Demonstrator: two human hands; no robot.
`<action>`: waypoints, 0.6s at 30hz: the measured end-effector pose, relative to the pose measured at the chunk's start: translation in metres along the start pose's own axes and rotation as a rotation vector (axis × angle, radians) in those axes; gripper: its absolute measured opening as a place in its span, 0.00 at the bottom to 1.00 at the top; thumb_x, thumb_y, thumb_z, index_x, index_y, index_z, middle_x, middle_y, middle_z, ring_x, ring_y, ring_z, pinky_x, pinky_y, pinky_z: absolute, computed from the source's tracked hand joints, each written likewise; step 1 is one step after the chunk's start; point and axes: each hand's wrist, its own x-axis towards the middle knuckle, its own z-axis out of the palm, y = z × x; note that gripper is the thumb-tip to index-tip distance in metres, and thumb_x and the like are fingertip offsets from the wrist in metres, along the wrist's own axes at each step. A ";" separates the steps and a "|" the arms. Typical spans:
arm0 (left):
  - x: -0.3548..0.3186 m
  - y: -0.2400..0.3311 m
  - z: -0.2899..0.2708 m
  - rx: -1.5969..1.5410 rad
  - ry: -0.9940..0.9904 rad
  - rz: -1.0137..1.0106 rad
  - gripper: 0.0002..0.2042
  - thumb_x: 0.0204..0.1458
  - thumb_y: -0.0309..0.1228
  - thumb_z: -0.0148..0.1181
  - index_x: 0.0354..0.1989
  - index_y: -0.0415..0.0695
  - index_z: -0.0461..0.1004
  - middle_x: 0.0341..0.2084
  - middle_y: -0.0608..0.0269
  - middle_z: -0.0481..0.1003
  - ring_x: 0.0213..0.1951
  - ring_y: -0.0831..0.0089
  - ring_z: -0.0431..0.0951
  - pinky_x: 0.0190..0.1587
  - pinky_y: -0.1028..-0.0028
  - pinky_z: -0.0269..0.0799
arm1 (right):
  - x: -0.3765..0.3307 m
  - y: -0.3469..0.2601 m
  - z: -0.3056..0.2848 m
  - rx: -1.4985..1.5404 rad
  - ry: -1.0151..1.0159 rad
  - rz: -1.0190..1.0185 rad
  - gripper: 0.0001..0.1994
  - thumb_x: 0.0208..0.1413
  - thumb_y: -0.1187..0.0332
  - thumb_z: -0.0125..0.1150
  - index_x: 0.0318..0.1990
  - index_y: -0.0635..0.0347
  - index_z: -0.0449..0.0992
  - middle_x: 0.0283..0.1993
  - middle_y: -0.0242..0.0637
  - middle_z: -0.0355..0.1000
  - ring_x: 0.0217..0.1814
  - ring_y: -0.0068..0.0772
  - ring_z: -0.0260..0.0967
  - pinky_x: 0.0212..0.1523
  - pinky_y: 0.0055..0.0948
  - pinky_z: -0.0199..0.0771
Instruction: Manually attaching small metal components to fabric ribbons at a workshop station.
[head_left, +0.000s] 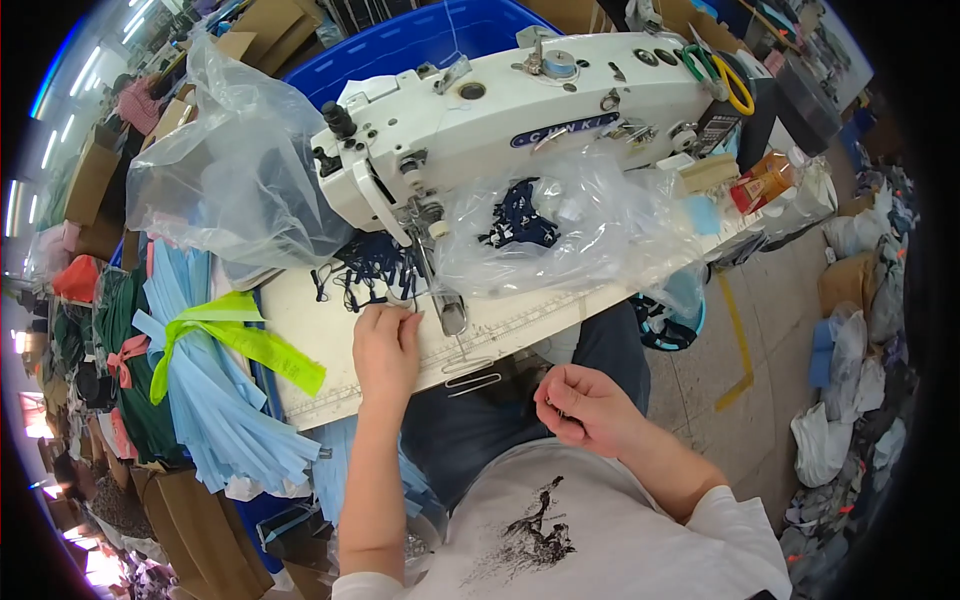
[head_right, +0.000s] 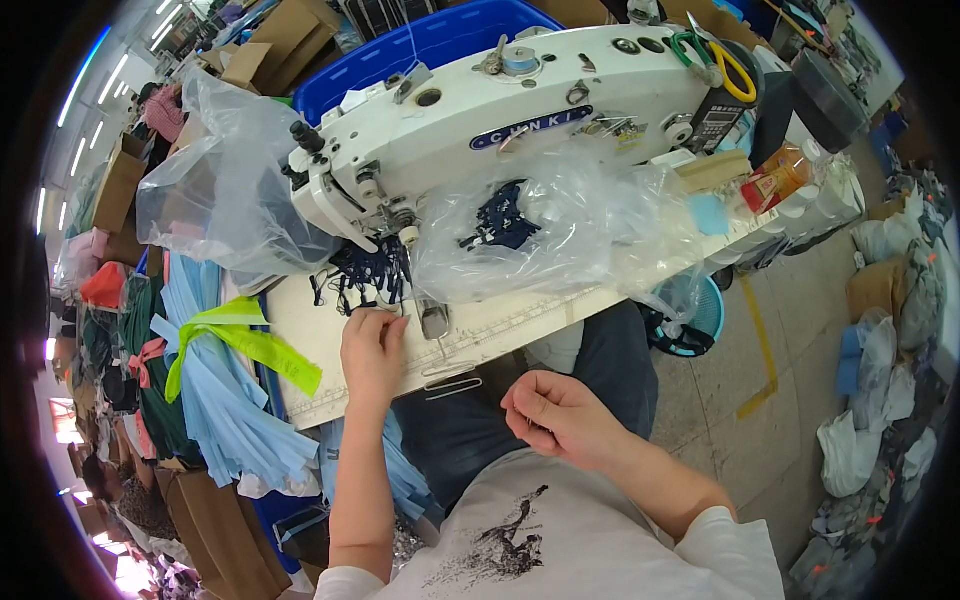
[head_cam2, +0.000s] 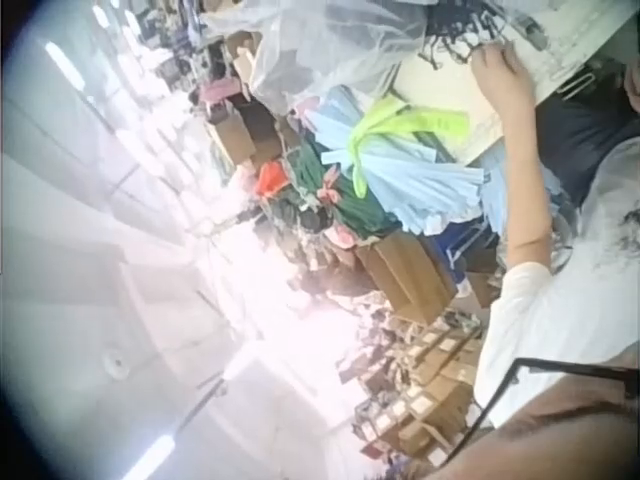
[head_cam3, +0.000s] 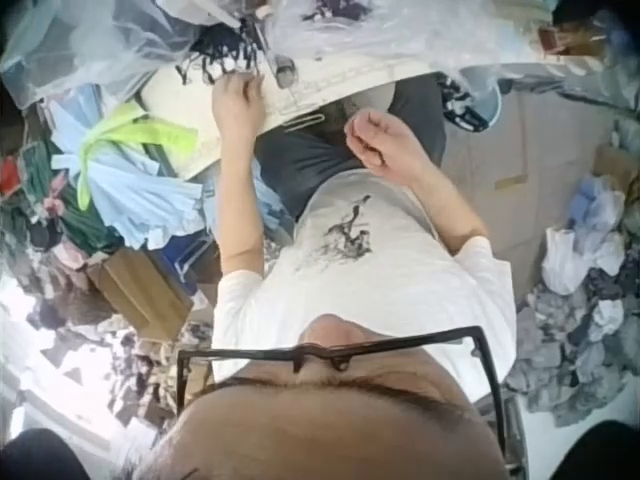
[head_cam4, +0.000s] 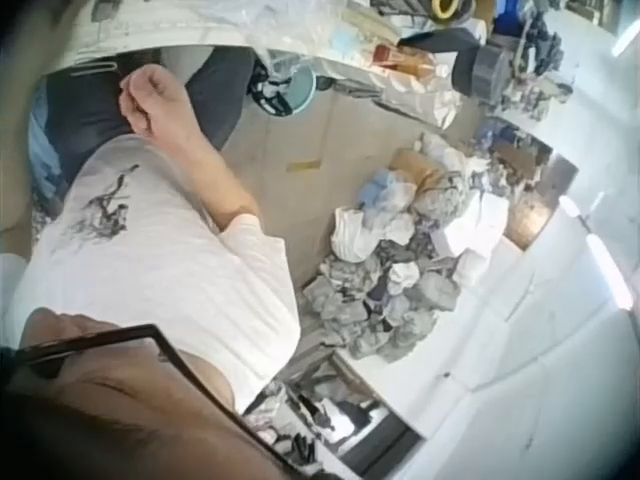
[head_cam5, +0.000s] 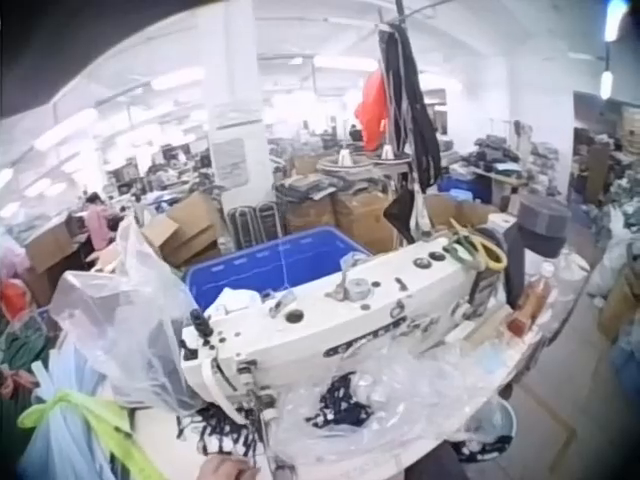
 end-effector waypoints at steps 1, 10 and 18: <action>-0.002 0.000 0.001 -0.006 0.046 0.027 0.06 0.47 0.26 0.64 0.29 0.39 0.73 0.29 0.55 0.72 0.35 0.55 0.72 0.39 0.63 0.69 | -0.001 0.002 -0.004 -0.011 -0.031 -0.009 0.11 0.67 0.63 0.45 0.43 0.60 0.70 0.32 0.32 0.67 0.20 0.13 0.53 0.18 0.15 0.50; -0.015 0.022 -0.029 -0.578 0.347 0.118 0.04 0.54 0.22 0.52 0.30 0.42 0.65 0.39 0.50 0.75 0.44 0.61 0.74 0.56 0.61 0.64 | 0.000 -0.011 -0.002 0.178 -0.071 0.050 0.11 0.64 0.66 0.52 0.48 0.64 0.71 0.30 0.30 0.66 0.22 0.13 0.54 0.19 0.14 0.49; -0.064 0.074 -0.033 -1.336 0.158 -0.204 0.05 0.55 0.20 0.54 0.31 0.41 0.64 0.26 0.57 0.73 0.33 0.65 0.76 0.51 0.56 0.69 | -0.004 -0.010 -0.002 0.164 -0.160 0.031 0.11 0.64 0.66 0.52 0.48 0.62 0.72 0.33 0.31 0.67 0.23 0.12 0.54 0.19 0.13 0.51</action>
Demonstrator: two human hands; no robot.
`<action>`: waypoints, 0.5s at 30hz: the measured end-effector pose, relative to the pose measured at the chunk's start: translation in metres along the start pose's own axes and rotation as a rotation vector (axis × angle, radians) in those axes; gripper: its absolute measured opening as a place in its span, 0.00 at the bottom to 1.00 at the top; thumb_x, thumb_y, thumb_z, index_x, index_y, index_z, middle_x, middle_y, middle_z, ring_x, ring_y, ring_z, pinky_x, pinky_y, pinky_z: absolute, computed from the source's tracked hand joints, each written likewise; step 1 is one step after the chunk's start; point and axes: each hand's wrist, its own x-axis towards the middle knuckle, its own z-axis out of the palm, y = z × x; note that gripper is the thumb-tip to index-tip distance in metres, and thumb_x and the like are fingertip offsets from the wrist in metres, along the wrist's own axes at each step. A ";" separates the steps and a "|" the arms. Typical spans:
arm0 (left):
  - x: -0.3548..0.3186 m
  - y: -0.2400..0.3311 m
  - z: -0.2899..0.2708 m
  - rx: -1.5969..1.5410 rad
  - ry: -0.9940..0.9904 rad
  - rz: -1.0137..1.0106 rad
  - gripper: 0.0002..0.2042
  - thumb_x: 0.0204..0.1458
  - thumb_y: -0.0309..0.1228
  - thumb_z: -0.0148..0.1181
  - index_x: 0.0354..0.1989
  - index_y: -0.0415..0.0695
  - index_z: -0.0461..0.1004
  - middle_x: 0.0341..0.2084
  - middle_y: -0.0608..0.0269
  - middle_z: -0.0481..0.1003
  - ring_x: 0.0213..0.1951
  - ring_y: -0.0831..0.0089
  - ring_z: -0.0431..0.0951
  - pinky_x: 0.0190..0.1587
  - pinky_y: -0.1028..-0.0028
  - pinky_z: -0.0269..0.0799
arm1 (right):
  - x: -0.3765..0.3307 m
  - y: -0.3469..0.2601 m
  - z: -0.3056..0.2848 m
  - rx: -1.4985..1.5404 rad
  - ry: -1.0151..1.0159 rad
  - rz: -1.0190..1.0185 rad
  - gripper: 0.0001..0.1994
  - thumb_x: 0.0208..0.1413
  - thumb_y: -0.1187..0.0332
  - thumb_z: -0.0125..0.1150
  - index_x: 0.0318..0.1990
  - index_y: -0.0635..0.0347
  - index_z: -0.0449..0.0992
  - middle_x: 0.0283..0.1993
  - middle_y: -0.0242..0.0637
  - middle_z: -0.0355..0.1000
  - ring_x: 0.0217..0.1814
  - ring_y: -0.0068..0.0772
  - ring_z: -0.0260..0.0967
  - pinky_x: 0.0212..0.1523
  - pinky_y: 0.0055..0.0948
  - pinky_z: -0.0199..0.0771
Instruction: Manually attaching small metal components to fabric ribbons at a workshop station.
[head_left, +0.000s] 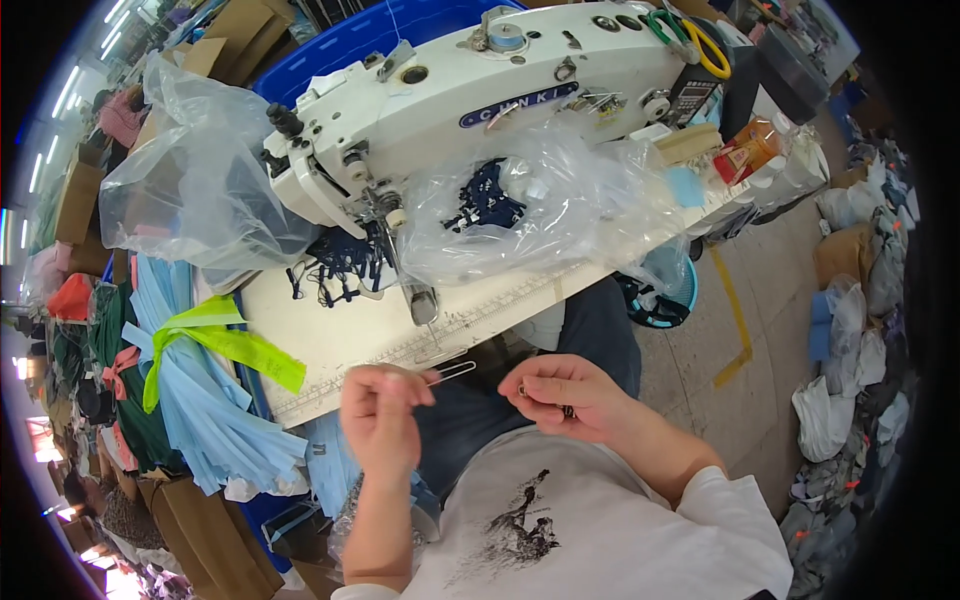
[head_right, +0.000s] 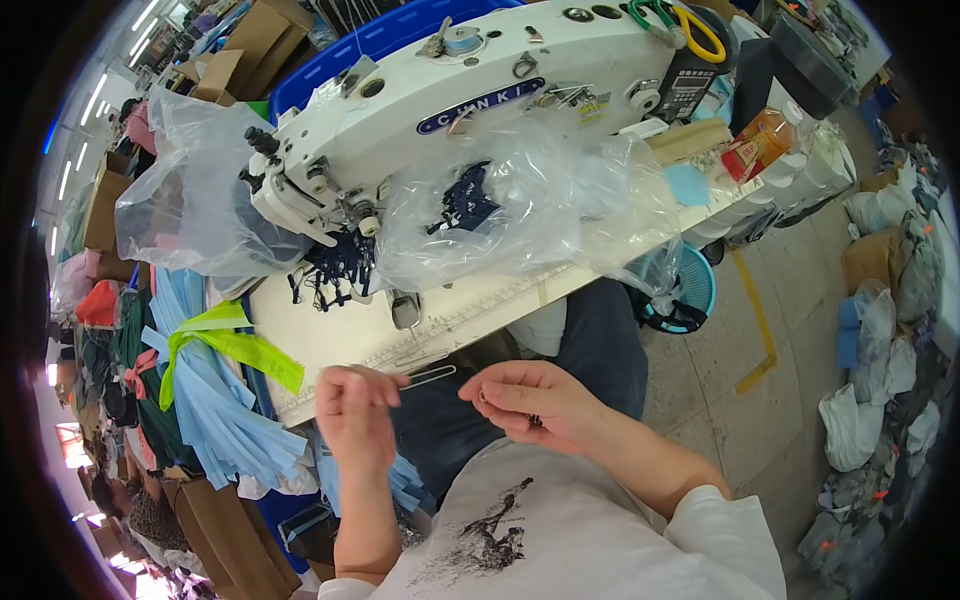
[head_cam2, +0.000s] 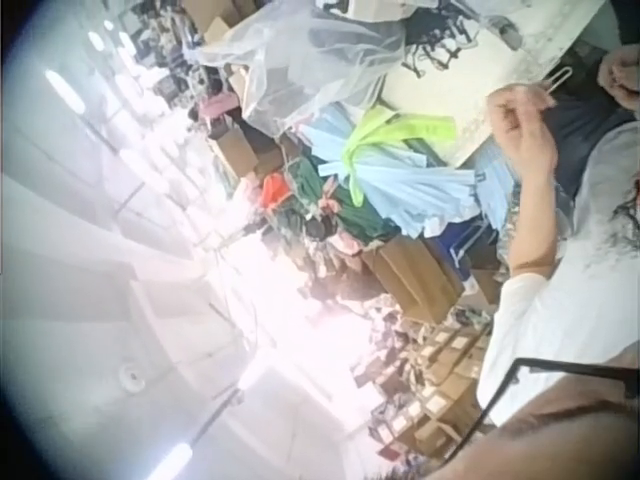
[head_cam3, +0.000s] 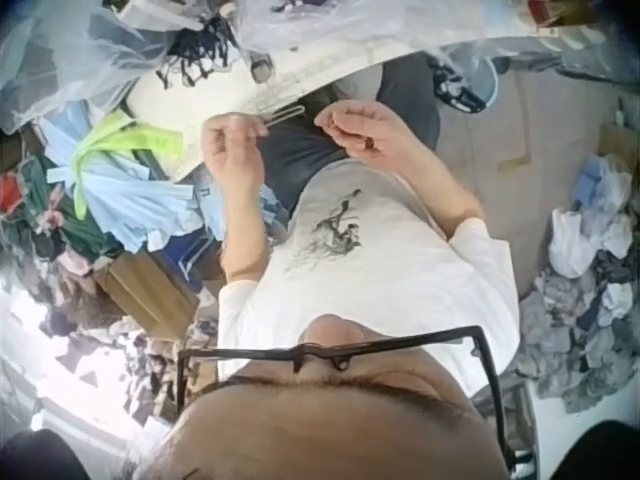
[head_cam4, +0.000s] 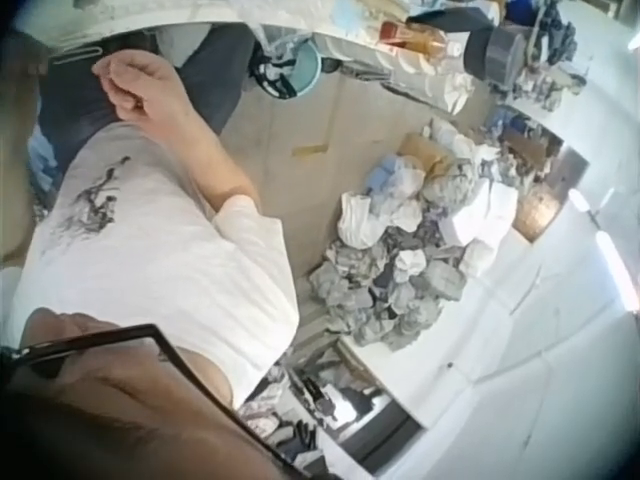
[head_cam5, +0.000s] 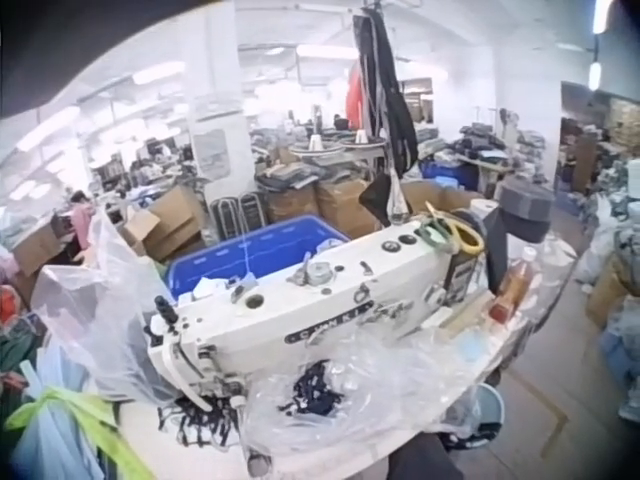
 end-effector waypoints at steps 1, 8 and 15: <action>-0.008 0.000 0.002 -0.067 -0.081 -0.173 0.04 0.55 0.19 0.54 0.34 0.39 0.66 0.25 0.58 0.73 0.33 0.66 0.76 0.48 0.59 0.71 | -0.001 -0.002 0.004 -0.015 0.052 0.016 0.10 0.64 0.65 0.52 0.46 0.61 0.72 0.32 0.31 0.66 0.22 0.12 0.54 0.20 0.13 0.52; -0.040 0.000 0.015 -0.077 -0.224 -0.480 0.12 0.53 0.19 0.59 0.46 0.35 0.72 0.34 0.53 0.76 0.34 0.67 0.77 0.39 0.71 0.75 | 0.000 0.006 -0.001 -0.018 0.043 -0.018 0.09 0.62 0.67 0.55 0.46 0.61 0.72 0.32 0.30 0.66 0.22 0.11 0.53 0.20 0.11 0.51; -0.040 0.006 0.018 0.240 -0.211 -0.376 0.09 0.54 0.14 0.55 0.43 0.34 0.74 0.38 0.58 0.76 0.36 0.75 0.77 0.38 0.81 0.73 | 0.000 0.011 -0.005 -0.129 0.048 -0.077 0.11 0.58 0.71 0.60 0.47 0.62 0.73 0.38 0.34 0.73 0.22 0.12 0.55 0.19 0.13 0.53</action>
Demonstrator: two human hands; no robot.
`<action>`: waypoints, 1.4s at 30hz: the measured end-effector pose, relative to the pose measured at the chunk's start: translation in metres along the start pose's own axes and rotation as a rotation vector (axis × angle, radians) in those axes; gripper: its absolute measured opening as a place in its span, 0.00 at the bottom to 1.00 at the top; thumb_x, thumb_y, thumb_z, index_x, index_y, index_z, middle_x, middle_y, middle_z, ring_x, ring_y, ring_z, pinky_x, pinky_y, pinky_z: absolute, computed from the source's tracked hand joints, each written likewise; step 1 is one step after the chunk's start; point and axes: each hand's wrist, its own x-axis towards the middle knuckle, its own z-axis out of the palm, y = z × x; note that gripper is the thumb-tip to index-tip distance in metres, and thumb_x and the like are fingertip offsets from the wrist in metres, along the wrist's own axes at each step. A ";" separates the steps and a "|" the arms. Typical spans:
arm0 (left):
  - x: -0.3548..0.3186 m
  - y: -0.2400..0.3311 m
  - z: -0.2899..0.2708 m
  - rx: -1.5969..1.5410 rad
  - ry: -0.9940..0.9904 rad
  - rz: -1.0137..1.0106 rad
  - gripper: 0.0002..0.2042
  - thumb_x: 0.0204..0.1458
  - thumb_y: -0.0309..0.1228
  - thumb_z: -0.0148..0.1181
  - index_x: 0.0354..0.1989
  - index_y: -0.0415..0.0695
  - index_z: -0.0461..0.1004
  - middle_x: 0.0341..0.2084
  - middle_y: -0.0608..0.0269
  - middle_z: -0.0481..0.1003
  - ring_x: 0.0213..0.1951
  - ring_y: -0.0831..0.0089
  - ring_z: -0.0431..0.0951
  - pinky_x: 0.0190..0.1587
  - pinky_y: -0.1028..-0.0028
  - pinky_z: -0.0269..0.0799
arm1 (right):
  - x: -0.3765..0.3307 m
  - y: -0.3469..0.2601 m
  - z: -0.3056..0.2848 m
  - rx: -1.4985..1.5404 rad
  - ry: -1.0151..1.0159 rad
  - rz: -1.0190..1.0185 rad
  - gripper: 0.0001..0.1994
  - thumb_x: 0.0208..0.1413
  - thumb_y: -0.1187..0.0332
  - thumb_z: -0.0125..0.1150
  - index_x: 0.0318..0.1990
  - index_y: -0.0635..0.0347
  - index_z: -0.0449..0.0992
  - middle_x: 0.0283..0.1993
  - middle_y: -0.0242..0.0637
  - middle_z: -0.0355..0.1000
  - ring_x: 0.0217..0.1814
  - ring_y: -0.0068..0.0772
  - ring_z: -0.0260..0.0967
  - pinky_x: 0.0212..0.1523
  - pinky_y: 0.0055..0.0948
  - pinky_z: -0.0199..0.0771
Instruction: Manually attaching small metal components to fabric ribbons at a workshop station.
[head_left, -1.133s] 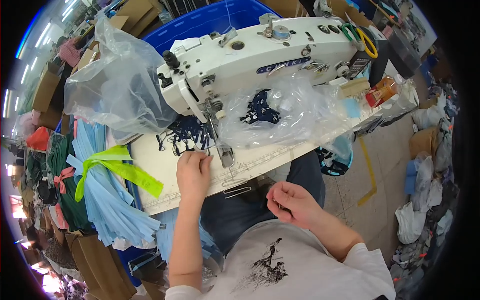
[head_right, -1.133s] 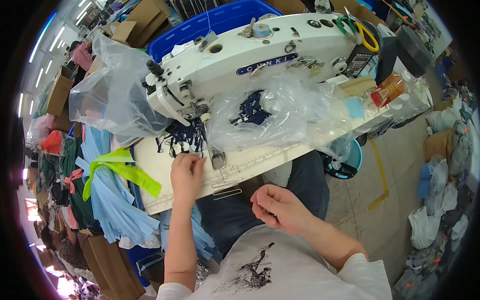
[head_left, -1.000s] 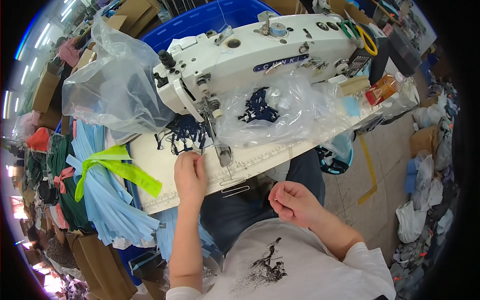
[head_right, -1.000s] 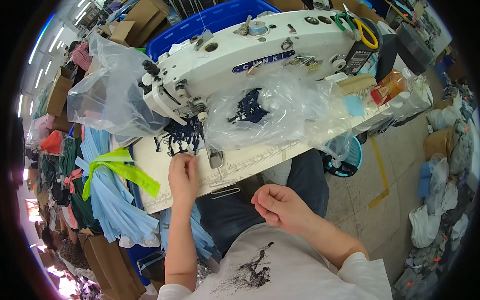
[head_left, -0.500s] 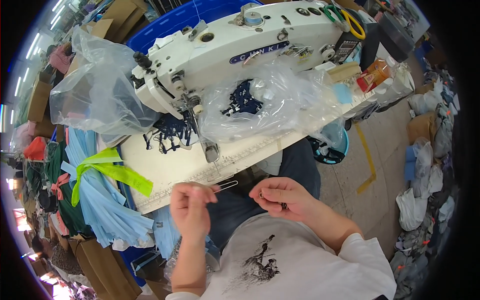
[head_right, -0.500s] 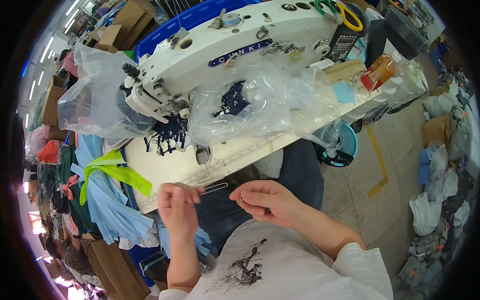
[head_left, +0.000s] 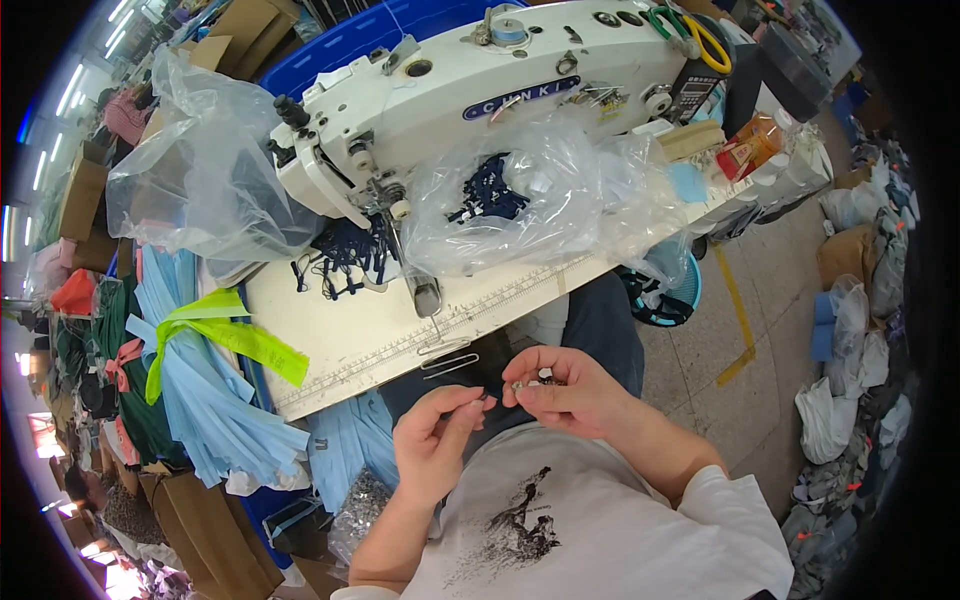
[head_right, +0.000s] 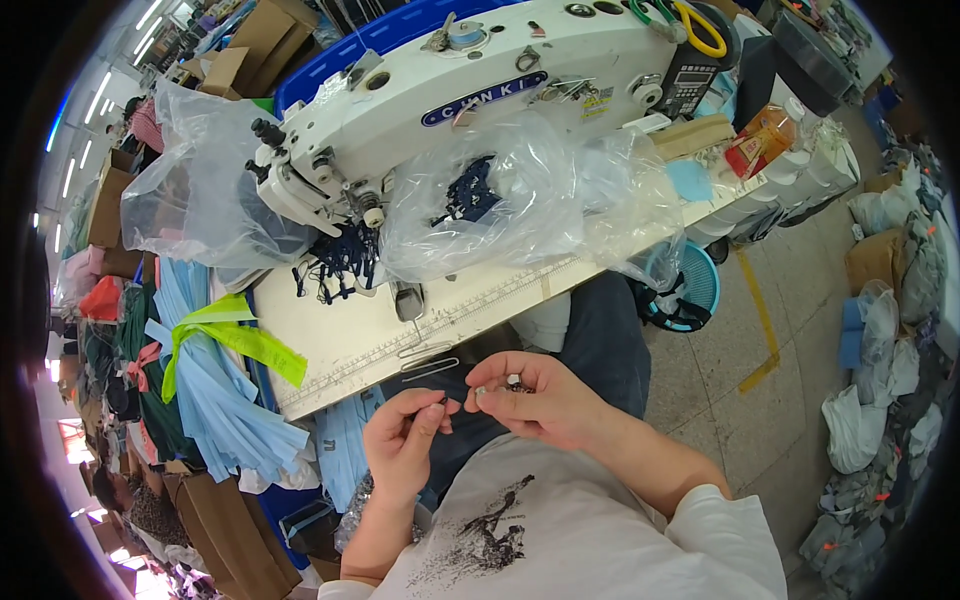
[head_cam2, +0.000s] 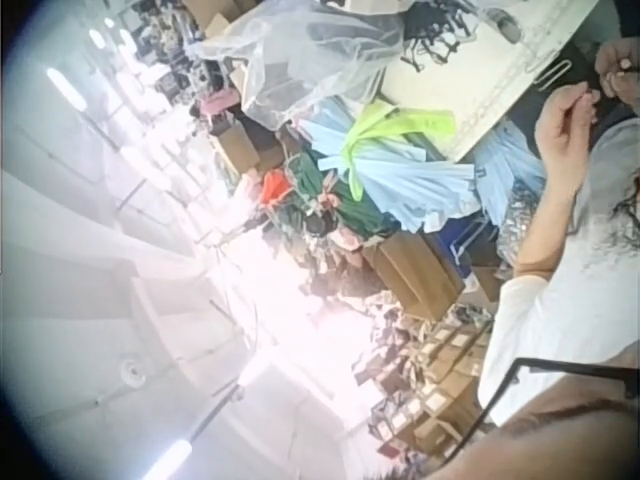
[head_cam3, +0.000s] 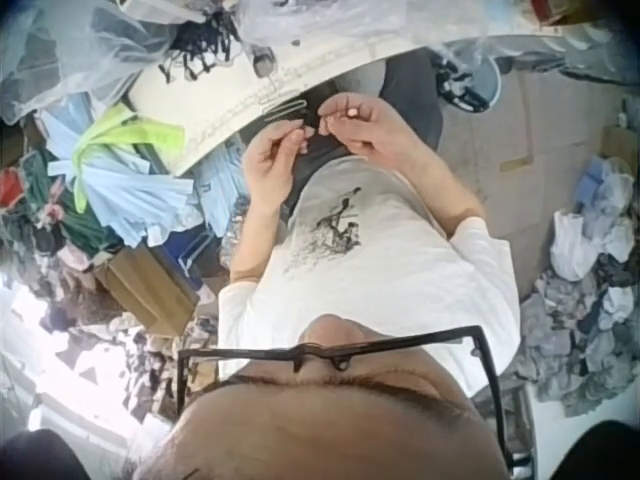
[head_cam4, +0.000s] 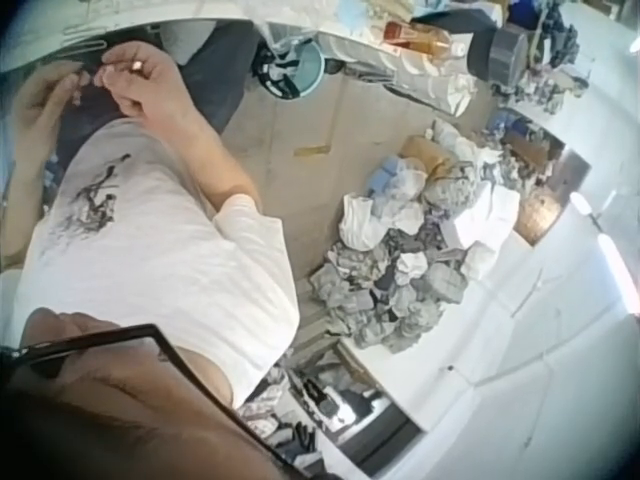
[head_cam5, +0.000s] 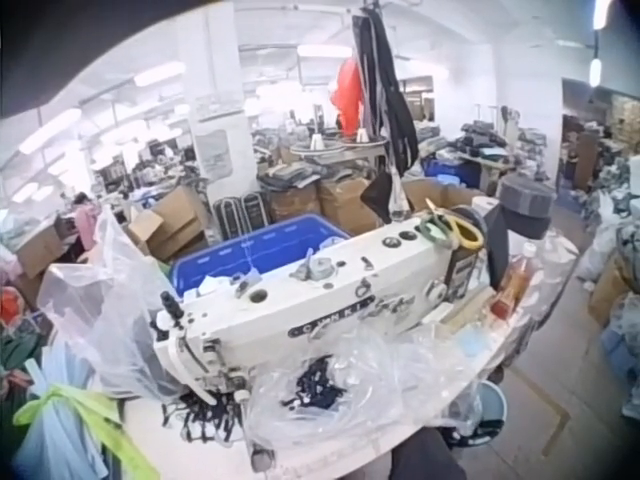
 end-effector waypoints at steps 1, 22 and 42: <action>0.001 0.001 0.000 0.000 0.000 0.000 0.09 0.54 0.14 0.55 0.43 0.34 0.74 0.38 0.58 0.76 0.36 0.75 0.77 0.38 0.81 0.73 | 0.000 0.001 -0.001 -0.009 -0.011 -0.012 0.11 0.58 0.70 0.60 0.47 0.62 0.73 0.39 0.34 0.74 0.22 0.12 0.55 0.19 0.13 0.53; 0.003 0.015 0.011 0.510 -0.055 0.350 0.07 0.51 0.14 0.57 0.37 0.37 0.71 0.35 0.57 0.72 0.33 0.73 0.71 0.34 0.80 0.66 | -0.003 -0.003 0.015 -0.446 0.017 -0.225 0.11 0.56 0.73 0.62 0.47 0.61 0.78 0.36 0.27 0.72 0.32 0.12 0.63 0.30 0.15 0.64; 0.006 0.024 0.006 0.698 -0.042 0.406 0.13 0.44 0.16 0.66 0.37 0.37 0.69 0.28 0.57 0.76 0.31 0.68 0.76 0.35 0.77 0.71 | 0.001 -0.007 0.012 -0.893 -0.010 -0.463 0.13 0.54 0.76 0.63 0.47 0.58 0.79 0.38 0.32 0.71 0.36 0.22 0.69 0.35 0.20 0.68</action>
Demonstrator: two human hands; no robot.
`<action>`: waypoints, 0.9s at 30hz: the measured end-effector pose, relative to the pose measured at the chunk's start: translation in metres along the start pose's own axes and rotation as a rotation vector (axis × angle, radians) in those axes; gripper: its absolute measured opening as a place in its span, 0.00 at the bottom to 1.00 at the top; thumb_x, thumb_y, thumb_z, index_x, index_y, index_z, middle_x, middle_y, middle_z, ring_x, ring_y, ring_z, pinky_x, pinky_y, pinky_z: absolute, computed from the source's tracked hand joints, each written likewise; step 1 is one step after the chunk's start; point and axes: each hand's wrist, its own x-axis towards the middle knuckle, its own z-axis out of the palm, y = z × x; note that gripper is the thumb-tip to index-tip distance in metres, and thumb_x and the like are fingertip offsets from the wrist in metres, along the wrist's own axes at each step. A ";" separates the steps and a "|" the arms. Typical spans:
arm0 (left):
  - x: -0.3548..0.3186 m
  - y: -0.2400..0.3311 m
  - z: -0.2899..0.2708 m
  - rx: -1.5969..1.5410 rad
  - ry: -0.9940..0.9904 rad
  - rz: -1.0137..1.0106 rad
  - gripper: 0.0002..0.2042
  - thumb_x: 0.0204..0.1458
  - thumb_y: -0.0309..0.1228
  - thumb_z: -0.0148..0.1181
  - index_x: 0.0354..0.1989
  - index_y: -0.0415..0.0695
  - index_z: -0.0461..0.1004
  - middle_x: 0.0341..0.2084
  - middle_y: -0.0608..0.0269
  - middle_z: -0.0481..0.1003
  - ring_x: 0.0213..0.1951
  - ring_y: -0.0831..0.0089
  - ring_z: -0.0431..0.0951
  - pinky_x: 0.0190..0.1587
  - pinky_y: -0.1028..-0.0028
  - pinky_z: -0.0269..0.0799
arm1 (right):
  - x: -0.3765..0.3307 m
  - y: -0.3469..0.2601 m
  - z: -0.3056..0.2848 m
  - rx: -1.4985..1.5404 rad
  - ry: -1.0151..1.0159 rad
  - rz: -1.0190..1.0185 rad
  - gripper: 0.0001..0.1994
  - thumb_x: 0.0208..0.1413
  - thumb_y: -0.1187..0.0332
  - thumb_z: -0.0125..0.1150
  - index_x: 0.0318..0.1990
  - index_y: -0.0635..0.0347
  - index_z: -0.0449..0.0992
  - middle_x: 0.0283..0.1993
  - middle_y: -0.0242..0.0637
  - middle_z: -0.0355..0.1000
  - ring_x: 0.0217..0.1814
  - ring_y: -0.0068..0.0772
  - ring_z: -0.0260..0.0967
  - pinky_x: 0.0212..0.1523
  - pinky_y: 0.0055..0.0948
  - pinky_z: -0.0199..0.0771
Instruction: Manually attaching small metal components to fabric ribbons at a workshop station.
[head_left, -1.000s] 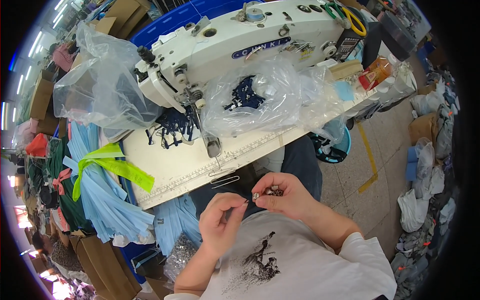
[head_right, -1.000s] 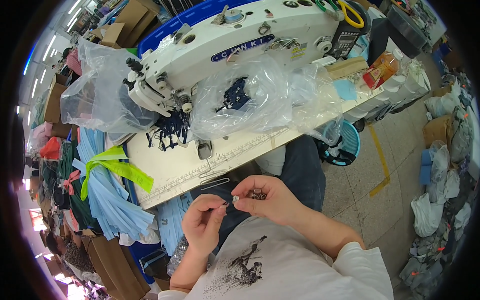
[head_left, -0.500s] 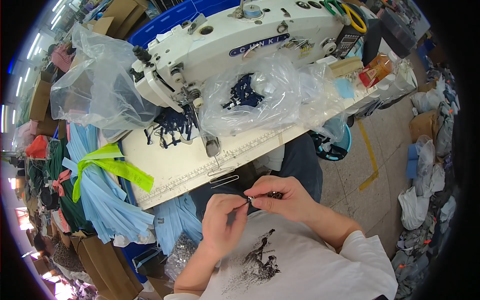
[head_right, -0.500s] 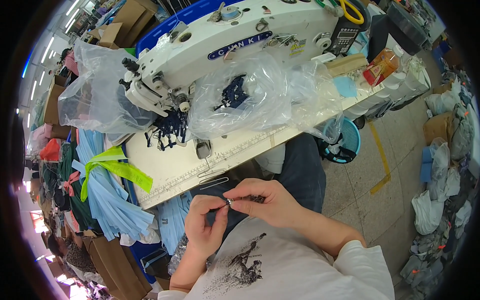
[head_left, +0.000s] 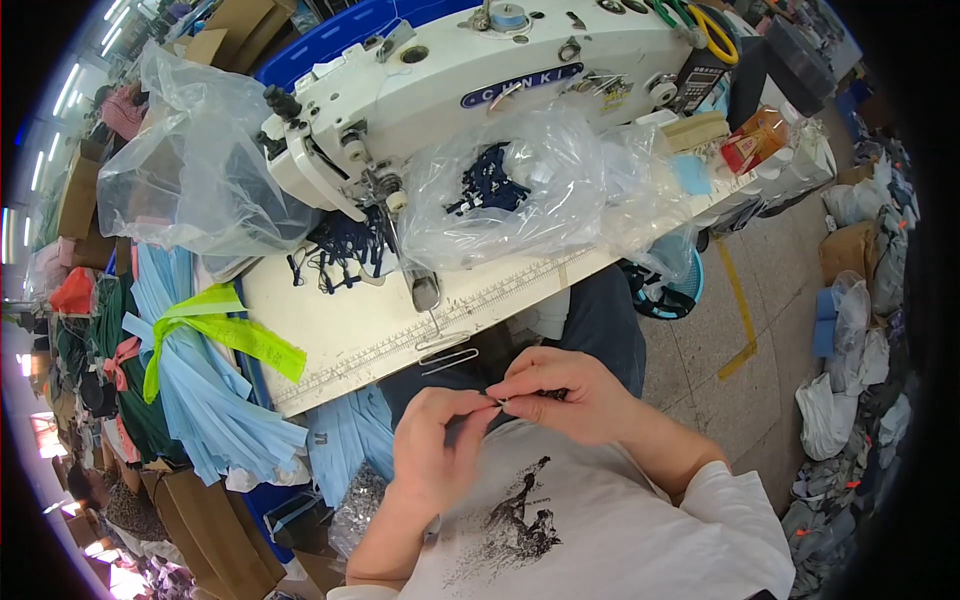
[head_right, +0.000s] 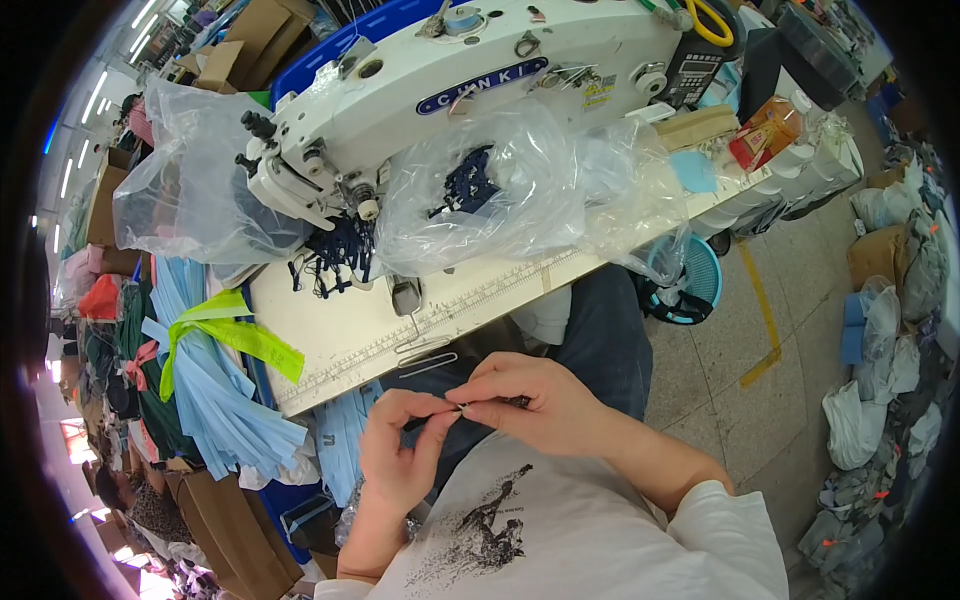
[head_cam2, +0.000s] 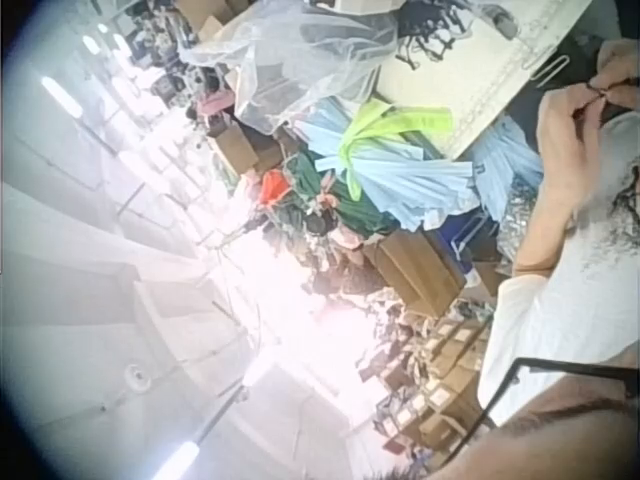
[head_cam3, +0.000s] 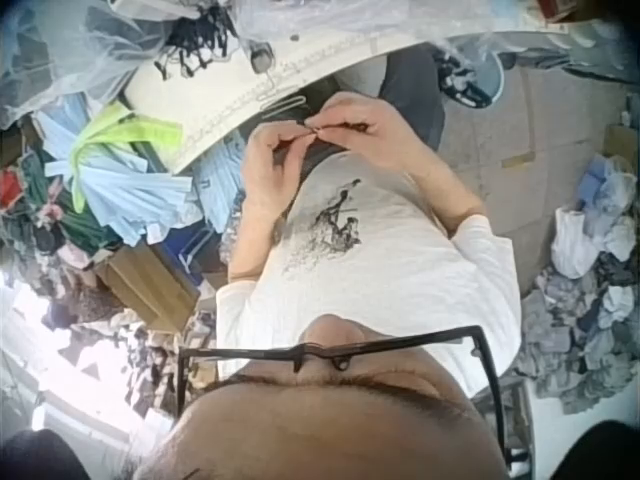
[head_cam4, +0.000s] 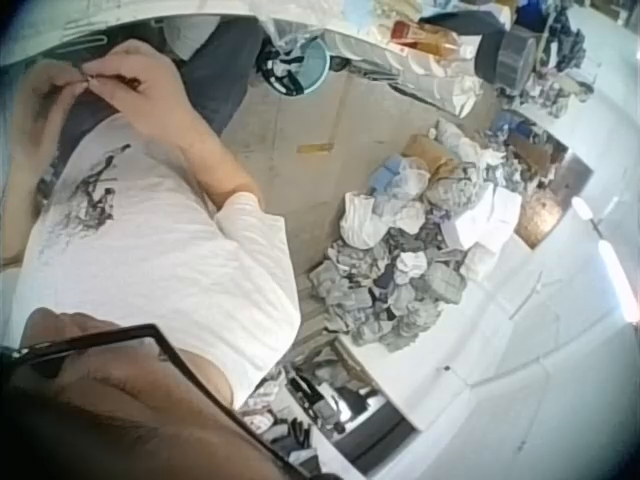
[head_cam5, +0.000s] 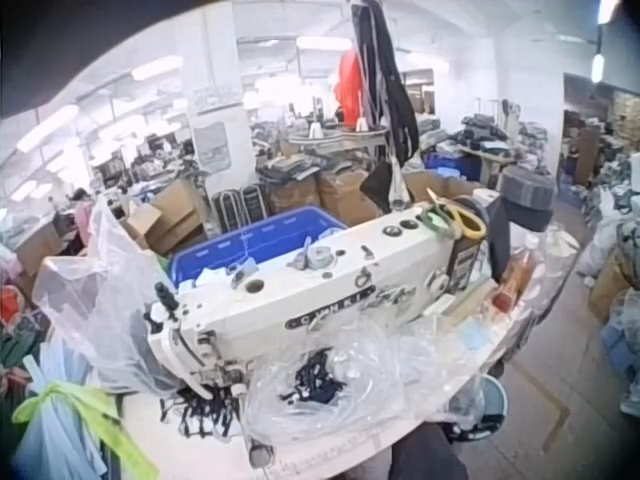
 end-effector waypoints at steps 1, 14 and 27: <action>0.001 -0.001 0.000 -0.001 -0.001 0.000 0.13 0.44 0.16 0.66 0.37 0.37 0.69 0.28 0.57 0.76 0.31 0.68 0.76 0.35 0.77 0.71 | 0.000 0.001 -0.001 0.017 -0.015 0.014 0.13 0.54 0.76 0.63 0.47 0.58 0.79 0.37 0.32 0.71 0.36 0.22 0.69 0.35 0.20 0.68; 0.007 0.007 0.001 0.129 0.083 0.071 0.12 0.39 0.19 0.70 0.34 0.39 0.76 0.27 0.59 0.80 0.25 0.68 0.78 0.29 0.76 0.72 | 0.000 0.000 0.006 0.426 0.069 0.330 0.07 0.60 0.68 0.60 0.43 0.60 0.77 0.29 0.23 0.69 0.26 0.10 0.59 0.25 0.14 0.59; 0.002 -0.014 0.009 -0.107 0.069 0.085 0.15 0.40 0.12 0.62 0.37 0.36 0.71 0.32 0.57 0.75 0.32 0.70 0.76 0.35 0.74 0.76 | 0.000 0.005 0.005 0.643 0.090 0.356 0.06 0.63 0.67 0.54 0.41 0.61 0.70 0.23 0.24 0.63 0.19 0.11 0.54 0.17 0.14 0.50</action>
